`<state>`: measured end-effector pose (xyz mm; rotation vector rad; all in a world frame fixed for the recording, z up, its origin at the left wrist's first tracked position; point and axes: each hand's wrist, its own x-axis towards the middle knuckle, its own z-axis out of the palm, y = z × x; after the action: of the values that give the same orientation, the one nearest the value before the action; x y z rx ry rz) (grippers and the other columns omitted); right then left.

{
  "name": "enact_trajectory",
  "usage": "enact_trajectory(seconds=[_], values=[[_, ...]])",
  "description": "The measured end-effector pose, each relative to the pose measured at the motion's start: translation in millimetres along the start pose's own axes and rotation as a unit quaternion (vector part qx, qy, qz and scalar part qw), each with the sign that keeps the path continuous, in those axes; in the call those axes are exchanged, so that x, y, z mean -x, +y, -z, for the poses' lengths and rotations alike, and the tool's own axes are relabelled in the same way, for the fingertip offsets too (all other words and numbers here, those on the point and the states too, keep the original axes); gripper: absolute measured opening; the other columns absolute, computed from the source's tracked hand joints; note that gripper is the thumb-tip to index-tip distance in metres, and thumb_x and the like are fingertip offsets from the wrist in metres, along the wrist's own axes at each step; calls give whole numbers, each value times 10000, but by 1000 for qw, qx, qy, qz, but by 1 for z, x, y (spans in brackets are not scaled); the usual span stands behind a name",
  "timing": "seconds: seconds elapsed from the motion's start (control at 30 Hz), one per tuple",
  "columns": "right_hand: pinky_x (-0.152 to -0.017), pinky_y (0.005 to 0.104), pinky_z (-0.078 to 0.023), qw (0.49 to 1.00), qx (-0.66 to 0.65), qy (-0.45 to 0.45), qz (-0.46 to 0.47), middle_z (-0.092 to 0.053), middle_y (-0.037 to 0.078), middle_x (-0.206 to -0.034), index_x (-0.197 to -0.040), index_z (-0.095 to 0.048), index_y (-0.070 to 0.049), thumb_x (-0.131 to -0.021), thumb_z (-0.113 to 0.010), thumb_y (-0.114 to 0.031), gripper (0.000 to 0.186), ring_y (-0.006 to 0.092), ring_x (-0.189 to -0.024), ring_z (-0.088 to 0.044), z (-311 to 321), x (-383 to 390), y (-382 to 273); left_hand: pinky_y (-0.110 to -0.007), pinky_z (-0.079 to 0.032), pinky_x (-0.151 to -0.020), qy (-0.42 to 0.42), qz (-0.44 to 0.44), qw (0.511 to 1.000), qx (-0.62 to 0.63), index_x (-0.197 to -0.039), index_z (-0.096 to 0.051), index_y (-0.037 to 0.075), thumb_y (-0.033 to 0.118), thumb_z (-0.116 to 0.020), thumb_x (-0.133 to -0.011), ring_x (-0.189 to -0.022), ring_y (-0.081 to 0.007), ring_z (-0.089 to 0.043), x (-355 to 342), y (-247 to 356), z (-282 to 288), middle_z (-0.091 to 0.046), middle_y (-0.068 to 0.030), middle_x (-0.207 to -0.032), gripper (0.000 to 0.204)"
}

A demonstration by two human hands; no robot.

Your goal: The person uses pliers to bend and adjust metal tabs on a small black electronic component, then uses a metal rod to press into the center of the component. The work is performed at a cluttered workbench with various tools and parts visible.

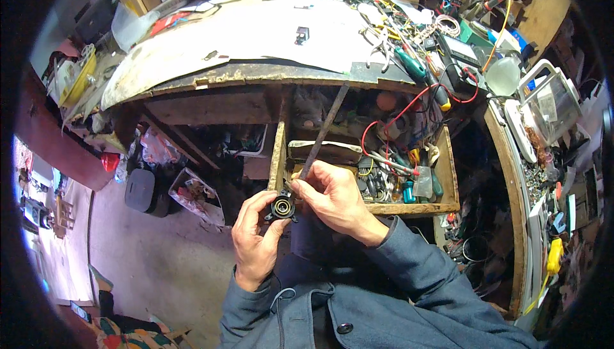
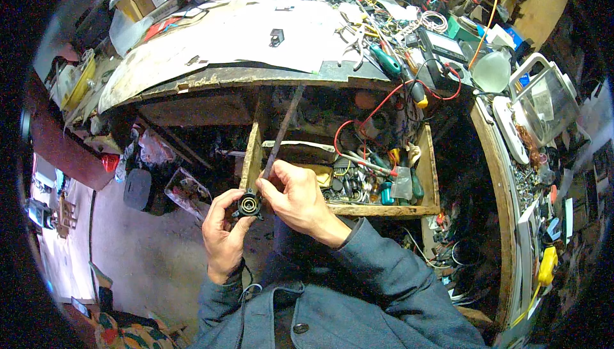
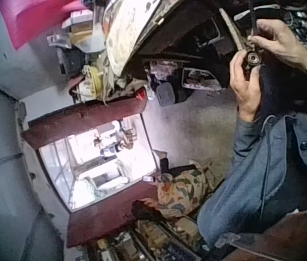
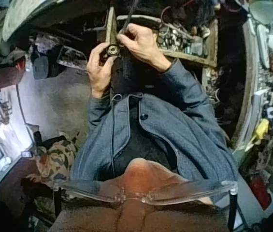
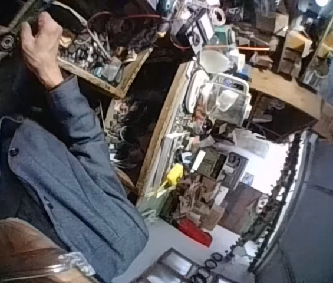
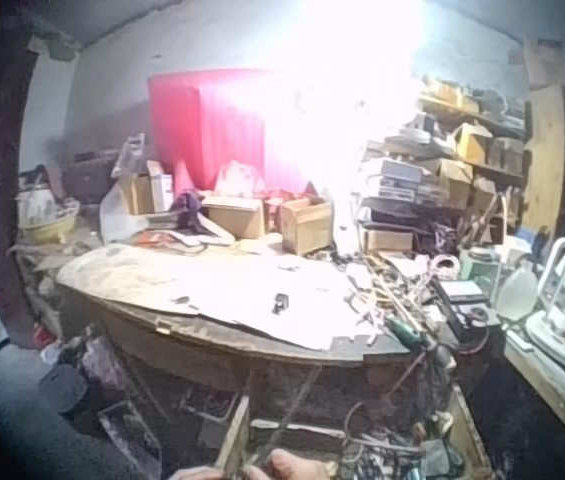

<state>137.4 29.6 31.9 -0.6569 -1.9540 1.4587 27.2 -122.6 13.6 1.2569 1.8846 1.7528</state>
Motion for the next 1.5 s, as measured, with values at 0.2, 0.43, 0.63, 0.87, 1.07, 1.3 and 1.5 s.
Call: enact_trajectory(seconds=[0.2, 0.43, 0.63, 0.87, 1.07, 1.3, 1.5], values=[[-608, 306, -530, 1000, -23, -11, -16, -712, 91, -751, -925, -678, 11, -944, -709, -128, 144, 123, -672, -666, 3, -3, 12, -338, -554, -978, -5, 6, 1000, 1, -1243, -654, -19, -100, -757, -807, -1127, -247, -681, -2, 0, 1, -667, -158, -1261, 455], [-627, 312, -532, 999, -6, -23, -36, -700, 102, -743, -953, -676, 10, -935, -714, -137, 153, 141, -665, -661, 0, 4, 0, -324, -532, -1019, 1, 36, 998, 54, -1268, -637, -23, -135, -738, -802, -1183, -219, -639, 5, -6, -3, -623, -140, -1310, 490], [-598, 284, -518, 998, -50, -29, -29, -700, 72, -746, -956, -675, 1, -954, -705, -135, 139, 98, -651, -637, -3, 9, 6, -324, -524, -1029, -1, 22, 999, 46, -1259, -627, -23, -152, -739, -790, -1189, -213, -625, 6, 0, -3, -601, -130, -1309, 500], [-580, 288, -514, 998, -46, -16, -38, -698, 57, -748, -953, -671, 8, -964, -698, -129, 140, 78, -648, -616, -5, 6, 7, -320, -528, -1034, 6, 54, 995, 89, -1255, -612, -39, -173, -732, -790, -1200, -205, -617, 6, -3, -4, -577, -125, -1322, 499], [-629, 302, -528, 999, -37, -25, -31, -705, 61, -757, -964, -686, 9, -954, -699, -126, 136, 88, -700, -640, -6, 11, 4, -314, -529, -1033, 21, 63, 990, 126, -1246, -592, -21, -183, -736, -783, -1174, -191, -620, 12, -7, -7, -561, -110, -1314, 511], [-572, 295, -514, 998, -33, -16, -44, -696, 80, -726, -928, -680, 11, -944, -712, -134, 150, 111, -622, -642, -4, 7, 6, -305, -532, -1009, 34, 72, 989, 127, -1241, -572, -15, -182, -733, -791, -1141, -180, -616, 11, -6, -12, -538, -92, -1281, 506], [-555, 305, -505, 999, -36, -6, -39, -686, 79, -711, -914, -684, 13, -929, -722, -140, 158, 123, -605, -635, -5, 15, 4, -302, -520, -1006, 67, 60, 984, 157, -1237, -556, -4, -161, -750, -803, -1141, -168, -605, 17, -6, -22, -541, -88, -1265, 501]])
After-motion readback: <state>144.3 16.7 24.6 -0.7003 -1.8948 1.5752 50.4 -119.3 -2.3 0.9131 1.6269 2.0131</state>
